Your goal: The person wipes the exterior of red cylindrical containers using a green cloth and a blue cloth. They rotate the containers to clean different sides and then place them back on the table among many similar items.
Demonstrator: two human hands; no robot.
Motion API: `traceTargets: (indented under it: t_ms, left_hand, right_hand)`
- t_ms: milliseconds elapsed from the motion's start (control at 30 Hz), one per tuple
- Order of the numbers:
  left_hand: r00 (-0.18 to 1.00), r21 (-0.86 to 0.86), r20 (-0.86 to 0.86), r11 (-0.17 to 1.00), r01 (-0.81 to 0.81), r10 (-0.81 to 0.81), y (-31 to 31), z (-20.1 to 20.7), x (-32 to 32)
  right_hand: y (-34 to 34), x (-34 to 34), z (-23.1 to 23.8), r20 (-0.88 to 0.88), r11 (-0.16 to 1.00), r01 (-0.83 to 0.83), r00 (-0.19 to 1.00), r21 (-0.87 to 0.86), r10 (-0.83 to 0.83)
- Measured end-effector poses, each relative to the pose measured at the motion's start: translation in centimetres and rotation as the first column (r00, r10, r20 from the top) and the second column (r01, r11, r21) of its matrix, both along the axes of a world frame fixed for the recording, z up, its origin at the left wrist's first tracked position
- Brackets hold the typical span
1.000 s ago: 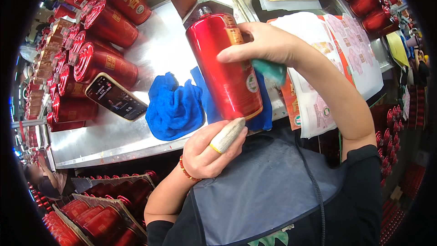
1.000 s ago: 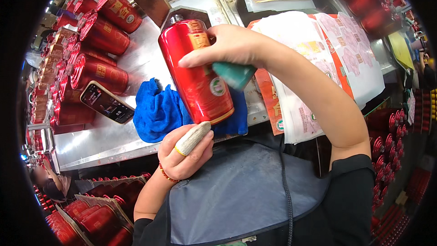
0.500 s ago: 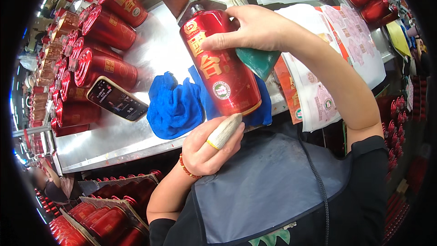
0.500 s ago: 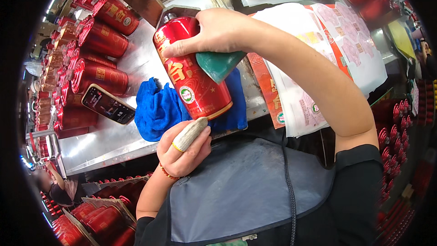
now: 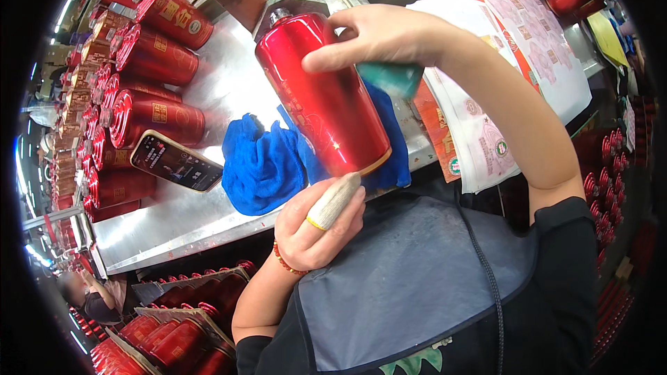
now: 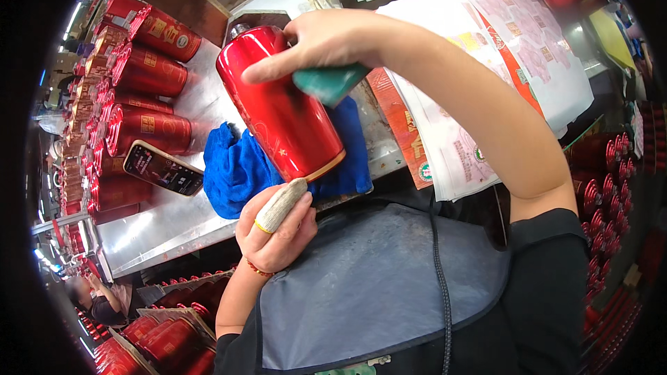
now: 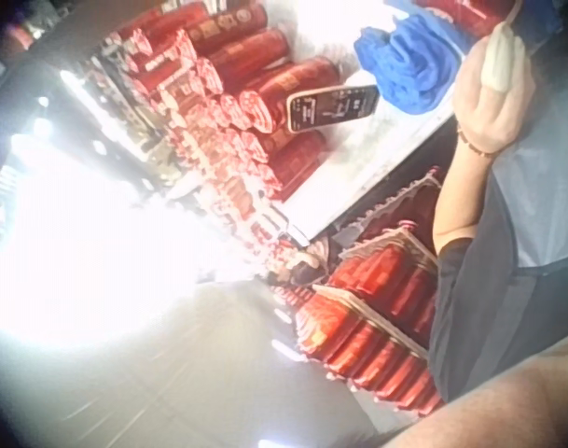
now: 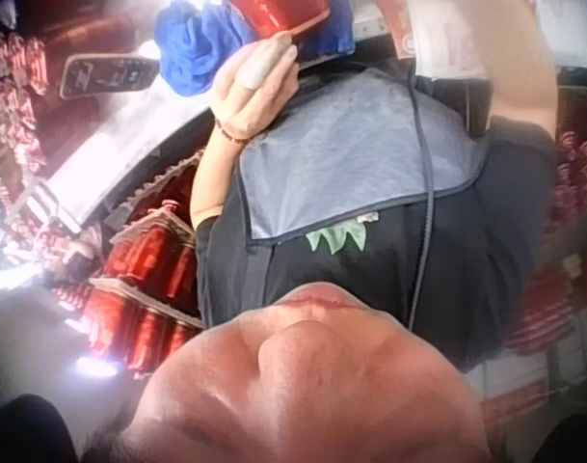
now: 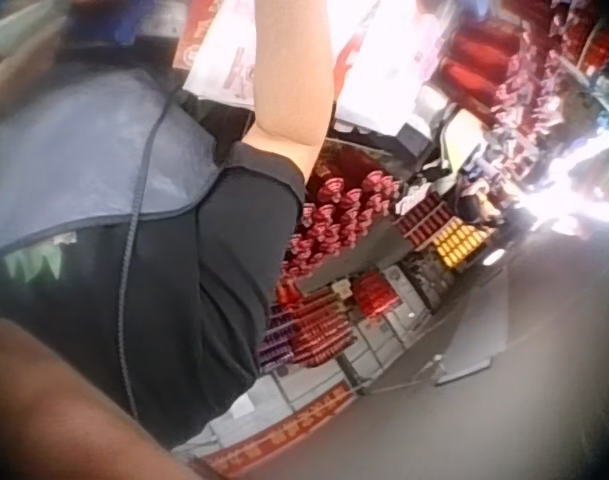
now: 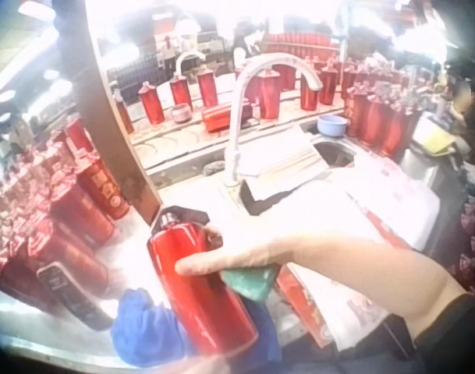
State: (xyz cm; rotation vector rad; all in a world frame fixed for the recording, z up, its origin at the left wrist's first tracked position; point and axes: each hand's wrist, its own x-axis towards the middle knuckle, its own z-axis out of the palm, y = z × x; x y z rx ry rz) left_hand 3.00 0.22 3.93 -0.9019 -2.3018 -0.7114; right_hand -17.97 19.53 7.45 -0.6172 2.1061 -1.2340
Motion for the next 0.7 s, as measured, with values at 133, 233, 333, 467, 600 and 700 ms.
traceTargets:
  t_ms: [133,233,333,467,600,700]
  left_hand:
    - [1.000,-0.001,0.011,1.000,-0.005,0.005,0.3,0.1,0.0]
    - [1.000,-0.021,0.012,1.000,-0.008,0.008,0.2,0.1,-0.1]
    - [1.000,-0.039,0.024,0.999,-0.010,0.011,0.0,0.1,0.0]
    - [1.000,-0.053,0.018,0.998,-0.018,0.019,-0.1,0.1,0.2]
    - [1.000,-0.029,0.020,1.000,-0.012,0.013,0.3,0.1,0.0]
    - [1.000,-0.052,0.022,0.999,-0.014,0.015,0.3,0.4,0.0]
  right_hand:
    - [1.2,-0.9,-3.8,0.358,0.940,0.029,0.928,-0.340,0.101]
    - [0.1,-0.4,-3.7,0.241,0.933,0.076,0.971,-0.351,0.011]
    - [-0.5,1.0,-0.3,-0.051,0.995,0.087,0.995,-0.038,-0.089]
    - [-0.4,-0.4,-1.0,-0.043,0.995,0.028,0.999,-0.096,-0.032]
    - [0.9,-0.9,-3.9,0.340,0.942,0.044,0.937,-0.333,0.076]
    - [0.3,-0.8,-3.0,0.214,0.967,0.025,0.976,-0.255,0.031]
